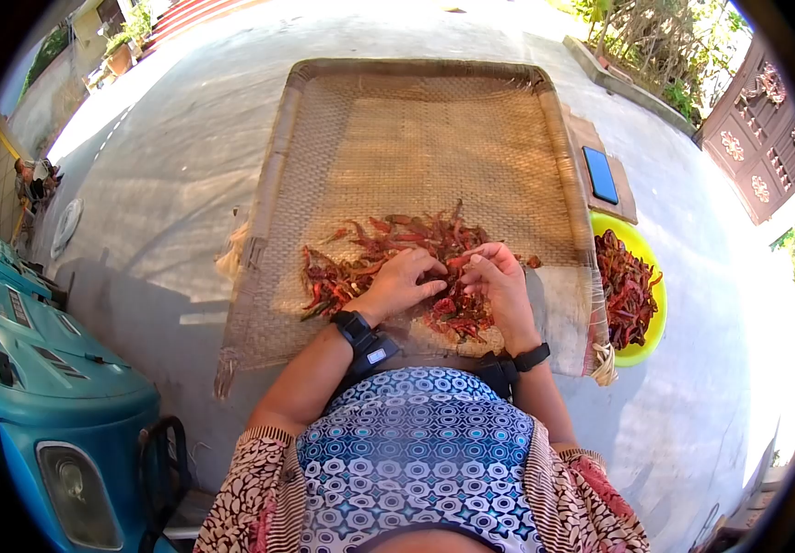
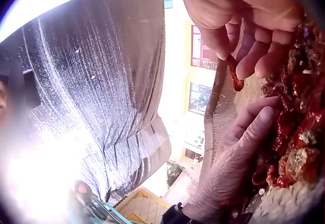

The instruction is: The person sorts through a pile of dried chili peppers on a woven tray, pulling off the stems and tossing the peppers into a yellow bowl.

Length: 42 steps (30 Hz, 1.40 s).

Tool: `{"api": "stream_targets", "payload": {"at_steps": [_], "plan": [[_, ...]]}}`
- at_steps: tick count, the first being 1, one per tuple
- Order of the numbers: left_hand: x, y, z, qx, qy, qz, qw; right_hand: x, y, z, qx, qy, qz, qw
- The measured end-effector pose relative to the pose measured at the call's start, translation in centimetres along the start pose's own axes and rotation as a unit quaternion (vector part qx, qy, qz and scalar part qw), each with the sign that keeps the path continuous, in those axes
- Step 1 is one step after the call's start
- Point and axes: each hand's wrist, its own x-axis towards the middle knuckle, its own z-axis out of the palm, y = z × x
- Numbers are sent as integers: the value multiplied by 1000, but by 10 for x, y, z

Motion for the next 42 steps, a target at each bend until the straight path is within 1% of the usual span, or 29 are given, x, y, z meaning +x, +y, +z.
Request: {"api": "stream_targets", "payload": {"at_steps": [3, 4, 6, 7, 8, 9, 10, 13, 14, 15, 16, 17, 18, 19, 20, 23, 24, 26, 27, 30, 32, 35, 36, 39, 41, 42], "plan": [[-2, 1, 0, -43, 18, -25, 999, 5, -10, -23, 24, 67, -32, 997], [-2, 0, 1, -85, 41, -28, 995, 7, -19, -30, 54, 96, -44, 993], [-1, -5, 4, -168, 86, -33, 982, 10, -33, -50, 145, 140, -98, 974], [0, -4, 3, -157, 130, -19, 979, 11, -39, -60, 190, 162, -124, 960], [1, -4, 3, -146, 174, -6, 974, 14, -46, -74, 270, 180, -129, 937], [1, -3, 3, -135, 218, 7, 967, 15, -54, -85, 347, 196, -132, 908], [2, -8, 4, -92, 263, 9, 960, 16, -57, -92, 423, 211, -134, 871], [5, -11, 2, 39, 345, 65, 936, 11, -51, -88, 334, 190, -120, 915], [5, -17, 3, 76, 341, 61, 935, 7, -45, -81, 265, 188, -107, 940], [3, -16, 3, 42, 309, 42, 949, 5, -40, -71, 149, 161, -87, 972], [2, -14, 4, 8, 276, 23, 961, 3, -35, -62, 32, 132, -65, 989], [0, -13, 4, -26, 242, 5, 970, 2, -31, -54, -85, 101, -43, 990], [0, -10, 4, -9, 229, 14, 973, 0, -26, -44, -203, 51, -71, 975], [0, -8, 4, 8, 216, 23, 976, 0, -20, -35, -317, 0, -98, 943], [0, -7, 4, 24, 204, 32, 978, -2, -15, -27, -426, -51, -122, 895], [-1, -11, 6, -6, 192, -10, 981, -12, -8, -7, -533, -120, -238, 803], [-1, -10, 5, -17, 186, -24, 982, -16, -6, 0, -589, -124, -165, 781], [-1, -8, 4, -38, 173, -52, 983, -14, -1, 2, -595, -115, -170, 777], [-1, -8, 5, -33, 177, -38, 983, -13, 1, 3, -598, -110, -173, 775], [-1, -10, 5, -18, 188, -8, 982, -8, 2, -1, -522, -86, -193, 826], [-1, -11, 6, -13, 189, -3, 982, -11, -1, 1, -541, -86, -191, 814], [-2, -8, 4, -24, 173, -32, 984, -13, 1, 2, -577, -87, -183, 792], [-1, -9, 5, -27, 175, -24, 984, -12, 2, 2, -589, -89, -180, 783], [-2, -10, 4, -38, 177, -3, 984, -9, 3, 3, -544, -95, -178, 814], [-4, -7, 3, -57, 169, 7, 984, -7, 3, 4, -487, -69, -168, 854], [-5, 0, 0, -70, 158, -2, 985, -8, 3, 5, -457, -54, -162, 873]]}}
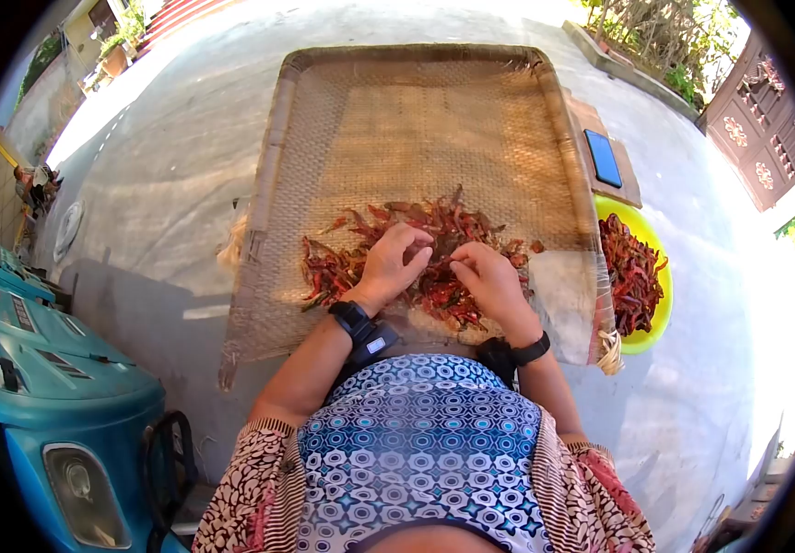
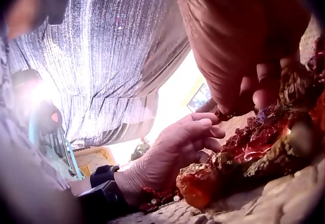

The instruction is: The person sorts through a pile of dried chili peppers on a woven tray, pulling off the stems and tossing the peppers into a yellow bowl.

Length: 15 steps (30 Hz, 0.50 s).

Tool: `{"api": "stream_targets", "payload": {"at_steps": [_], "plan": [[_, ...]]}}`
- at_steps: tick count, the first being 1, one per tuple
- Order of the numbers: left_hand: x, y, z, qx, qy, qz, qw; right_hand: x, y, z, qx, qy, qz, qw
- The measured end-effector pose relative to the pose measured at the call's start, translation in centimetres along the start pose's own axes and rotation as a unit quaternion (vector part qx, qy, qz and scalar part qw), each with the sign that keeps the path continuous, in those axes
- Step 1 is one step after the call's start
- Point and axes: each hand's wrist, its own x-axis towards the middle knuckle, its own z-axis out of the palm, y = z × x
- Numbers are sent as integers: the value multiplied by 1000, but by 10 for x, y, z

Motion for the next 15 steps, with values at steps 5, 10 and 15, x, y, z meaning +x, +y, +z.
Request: {"api": "stream_targets", "payload": {"at_steps": [5, 10, 15], "plan": [[4, 4, -1, 46, -29, 111, 992, 0, 3, 2, -5, 3, -16, 1000], [3, -2, 3, 26, -53, 65, 996, -2, -8, 1, -25, -8, 17, 1000], [2, -7, 6, -54, -71, 8, 996, -5, 3, 2, -55, -22, 7, 998]]}}
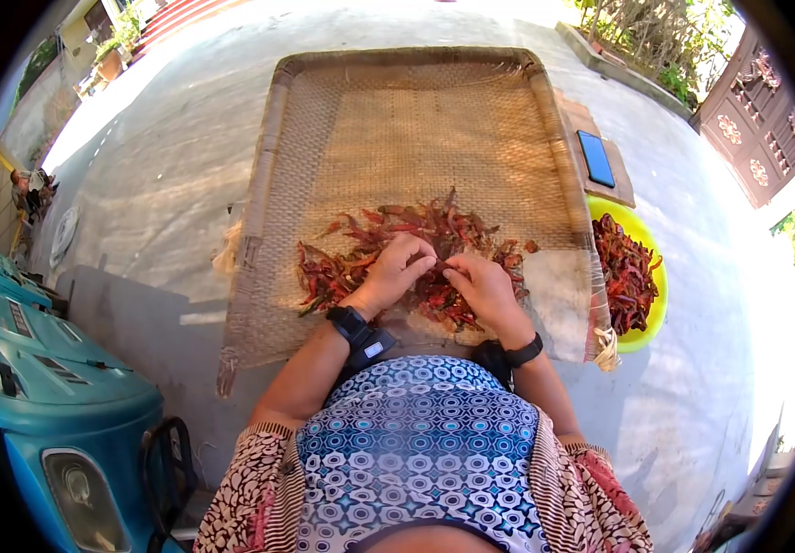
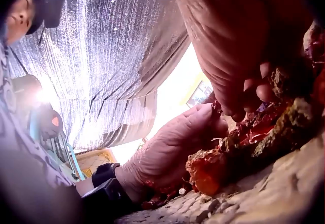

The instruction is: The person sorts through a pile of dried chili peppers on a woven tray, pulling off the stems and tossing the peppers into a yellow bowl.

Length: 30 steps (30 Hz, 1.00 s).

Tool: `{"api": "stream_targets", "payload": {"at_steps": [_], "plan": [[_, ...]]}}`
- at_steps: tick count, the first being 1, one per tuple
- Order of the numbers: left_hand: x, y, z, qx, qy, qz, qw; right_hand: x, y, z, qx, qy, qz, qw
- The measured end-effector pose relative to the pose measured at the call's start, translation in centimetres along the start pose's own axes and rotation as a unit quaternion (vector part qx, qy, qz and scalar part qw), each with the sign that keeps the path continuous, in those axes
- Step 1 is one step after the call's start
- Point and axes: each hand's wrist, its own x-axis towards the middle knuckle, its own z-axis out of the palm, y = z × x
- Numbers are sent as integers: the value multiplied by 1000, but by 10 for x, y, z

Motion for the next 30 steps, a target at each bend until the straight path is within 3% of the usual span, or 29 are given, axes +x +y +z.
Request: {"api": "stream_targets", "payload": {"at_steps": [2, 6, 9, 10, 12, 15, 18, 21, 23, 25, 30], "plan": [[-2, 1, -2, -68, -26, -52, 996, 1, 4, 3, -12, 10, -16, 1000], [-3, 5, -6, -85, -36, -85, 992, 0, 6, 3, 28, 31, -21, 999], [-4, -1, -2, -165, 5, -114, 980, 4, 14, -8, 88, 50, 82, 992], [-4, -1, -2, -173, 12, -117, 978, 6, 16, -17, 172, 64, 111, 977], [-4, -5, -2, -183, 20, -119, 976, 10, 22, -41, 336, 89, 168, 922], [-5, -9, -1, -190, 17, -126, 974, 12, 41, -71, 582, 257, 90, 766], [-4, -6, -2, -160, 6, -135, 978, 15, 44, -82, 650, 309, 132, 682], [-3, -5, -2, -80, -11, -111, 991, 21, 37, -64, 425, 150, 176, 875], [-3, -9, -1, -56, -20, -100, 993, 29, 28, -45, 185, 67, 160, 967], [-3, -7, -1, -50, -24, -93, 994, 39, 22, -27, -121, 28, 91, 988], [-3, -9, -1, -55, -27, -84, 995, 59, 23, -5, -171, -21, 97, 980]]}}
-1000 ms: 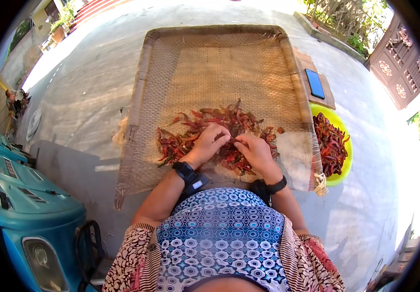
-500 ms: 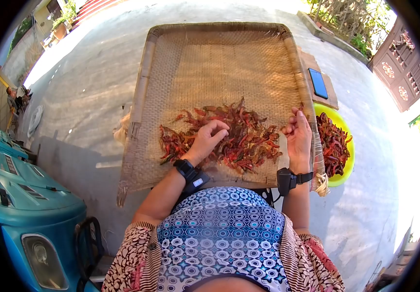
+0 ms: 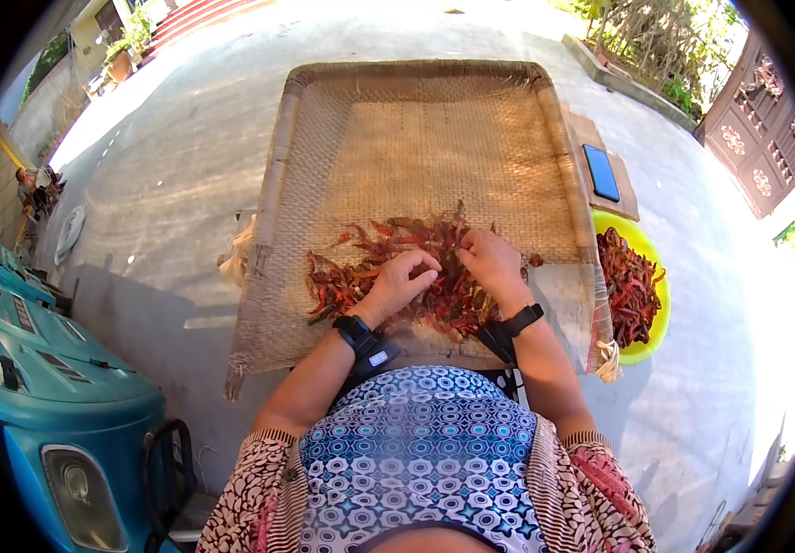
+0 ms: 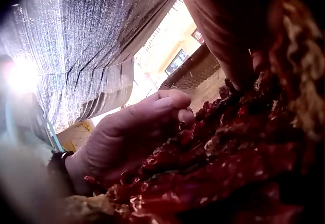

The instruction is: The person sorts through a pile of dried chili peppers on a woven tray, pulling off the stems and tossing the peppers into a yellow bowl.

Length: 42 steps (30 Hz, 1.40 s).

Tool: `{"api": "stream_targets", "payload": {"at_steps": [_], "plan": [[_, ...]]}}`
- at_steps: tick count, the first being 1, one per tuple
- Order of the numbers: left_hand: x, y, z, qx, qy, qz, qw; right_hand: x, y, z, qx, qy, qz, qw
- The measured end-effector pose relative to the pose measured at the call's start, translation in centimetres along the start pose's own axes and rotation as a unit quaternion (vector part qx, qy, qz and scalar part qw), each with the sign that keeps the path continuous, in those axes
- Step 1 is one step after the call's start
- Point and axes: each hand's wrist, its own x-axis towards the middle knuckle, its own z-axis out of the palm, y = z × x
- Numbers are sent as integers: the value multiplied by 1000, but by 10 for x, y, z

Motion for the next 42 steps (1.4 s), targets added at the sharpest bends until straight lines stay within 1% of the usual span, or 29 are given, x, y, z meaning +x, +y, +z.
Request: {"api": "stream_targets", "payload": {"at_steps": [2, 4, 5, 8, 11, 12, 14, 17, 20, 23, 26, 29, 32, 35, 38, 41, 42], "plan": [[-1, 0, 0, 6, 1, -5, 1000, 3, 2, 3, -16, 3, -3, 1000], [-1, 0, 1, 1, 8, 0, 1000, -6, -2, -5, 9, 35, -27, 999], [0, 0, 0, -23, 8, -7, 1000, -13, -5, -10, 21, 50, -39, 998], [-1, 0, 0, -81, 6, -29, 996, -33, -23, -28, 113, 11, -35, 993], [1, -1, -1, -87, 2, -41, 995, -46, -22, -20, 188, 14, -80, 979], [1, -1, 0, -103, 2, -41, 994, -49, -23, -17, 257, -6, -62, 964], [0, 1, 1, -132, 0, -41, 990, -52, -24, -10, 393, -45, -25, 918], [0, -7, 2, -116, 17, -13, 993, -51, -16, 5, 419, -37, -31, 907], [0, -11, -4, -69, -5, -31, 997, -55, -20, -2, 446, -97, -9, 889], [1, -15, -4, -182, 18, -47, 982, -56, -17, -3, 498, -90, 15, 862], [-2, -4, -4, -179, 22, -41, 983, -56, -10, 1, 507, -103, 9, 856], [-1, 2, -3, -185, 32, -59, 981, -59, -11, 1, 514, -139, 8, 846], [-2, 15, -2, -212, 30, -36, 976, -59, -10, 3, 522, -176, -5, 835], [-1, -5, -6, -150, -10, -52, 987, -60, -13, -1, 500, -196, -10, 843], [-3, 8, -7, -190, 11, -103, 976, -60, -13, 3, 501, -149, -1, 853], [-3, 3, -9, -197, 0, -75, 977, -58, -13, 1, 522, -126, 53, 842], [-2, 1, -9, -203, 1, -79, 976, -57, -12, 2, 515, -127, 49, 846]]}}
